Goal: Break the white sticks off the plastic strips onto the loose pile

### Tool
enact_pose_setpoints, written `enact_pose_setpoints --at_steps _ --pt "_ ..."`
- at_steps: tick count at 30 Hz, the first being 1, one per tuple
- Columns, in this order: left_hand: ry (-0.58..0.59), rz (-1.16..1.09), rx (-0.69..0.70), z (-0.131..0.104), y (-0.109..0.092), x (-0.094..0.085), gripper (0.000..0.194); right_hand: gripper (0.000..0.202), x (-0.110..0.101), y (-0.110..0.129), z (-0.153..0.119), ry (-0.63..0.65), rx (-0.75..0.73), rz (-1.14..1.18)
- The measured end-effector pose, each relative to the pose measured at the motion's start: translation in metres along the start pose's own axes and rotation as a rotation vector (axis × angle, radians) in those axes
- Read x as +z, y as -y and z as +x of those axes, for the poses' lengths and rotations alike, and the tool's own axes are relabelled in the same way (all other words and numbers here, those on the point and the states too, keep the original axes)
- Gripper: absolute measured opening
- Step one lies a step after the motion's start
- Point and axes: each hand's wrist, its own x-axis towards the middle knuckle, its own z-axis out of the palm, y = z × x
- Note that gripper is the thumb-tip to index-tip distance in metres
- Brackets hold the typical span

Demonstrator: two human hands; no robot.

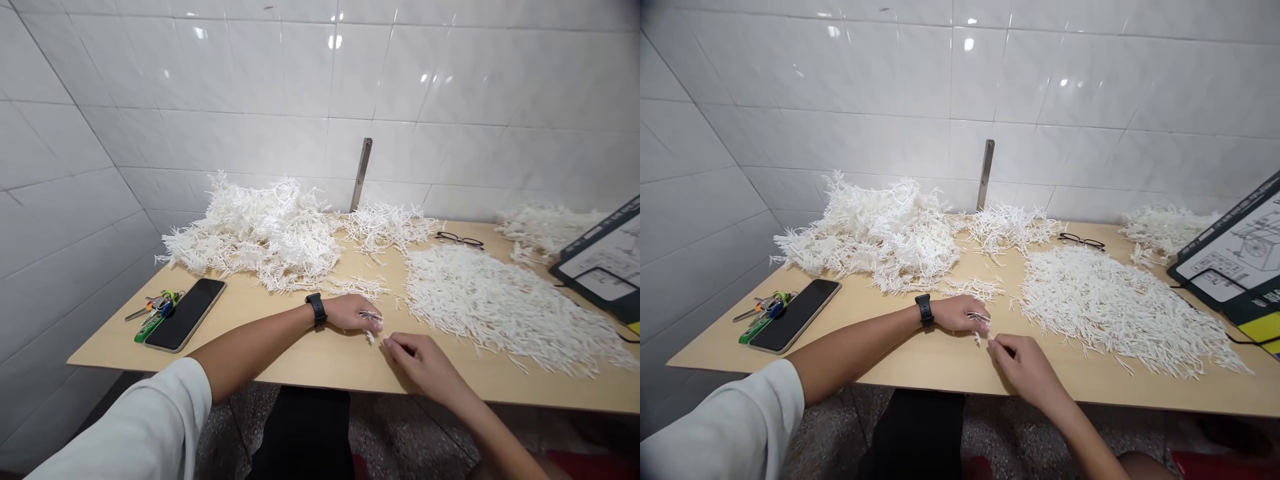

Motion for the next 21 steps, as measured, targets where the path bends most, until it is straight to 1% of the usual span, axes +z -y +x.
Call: enact_pose_setpoints --at_steps 2,3,4,5,6,7,9,10,11,13,14,15,17,18,19,21 --pt "-0.031 0.014 -0.012 0.0 0.004 -0.002 0.053 0.045 0.005 0.004 -0.02 0.096 0.018 0.033" --pt "-0.043 0.03 -0.022 0.0 0.006 -0.002 0.053 0.045 0.004 0.003 -0.028 0.132 0.024 0.039" --pt "-0.045 0.053 -0.028 0.001 0.006 -0.002 0.052 0.044 0.001 0.0 -0.033 0.135 0.029 0.032" --pt "-0.038 0.078 -0.03 0.001 0.006 -0.001 0.05 0.043 -0.005 -0.004 -0.036 0.097 0.035 0.003" --pt "-0.029 0.097 -0.033 0.002 0.005 0.0 0.047 0.041 -0.012 -0.011 -0.034 0.024 0.038 -0.045" --pt "-0.021 0.101 -0.041 0.003 0.004 0.001 0.042 0.038 -0.021 -0.019 -0.03 -0.076 0.045 -0.121" --pt "-0.013 0.079 -0.07 0.003 0.001 0.003 0.036 0.03 -0.037 -0.036 -0.015 -0.254 0.068 -0.346" --pt "-0.01 0.066 -0.086 0.003 0.0 0.004 0.037 0.028 -0.043 -0.043 -0.007 -0.297 0.085 -0.464" --pt "-0.009 0.056 -0.1 0.003 0.0 0.004 0.041 0.032 -0.048 -0.049 0.001 -0.328 0.097 -0.57" --pt "-0.013 0.045 -0.113 0.003 0.0 0.004 0.048 0.046 -0.051 -0.054 0.014 -0.379 0.121 -0.73" --pt "-0.011 0.033 -0.112 0.003 0.001 0.004 0.05 0.051 -0.05 -0.053 0.017 -0.416 0.127 -0.776" --pt "-0.005 0.015 -0.105 0.003 0.002 0.004 0.051 0.05 -0.048 -0.05 0.02 -0.464 0.131 -0.801" --pt "0.014 -0.012 -0.088 0.003 0.004 0.003 0.051 0.039 -0.041 -0.039 0.021 -0.55 0.115 -0.785" --pt "0.024 -0.014 -0.082 0.003 0.005 0.003 0.051 0.034 -0.036 -0.032 0.021 -0.569 0.094 -0.739" --pt "0.033 -0.01 -0.079 0.003 0.005 0.003 0.05 0.034 -0.032 -0.025 0.021 -0.57 0.075 -0.67" --pt "0.036 -0.001 -0.074 0.003 0.005 0.002 0.048 0.043 -0.024 -0.011 0.023 -0.519 0.073 -0.513"
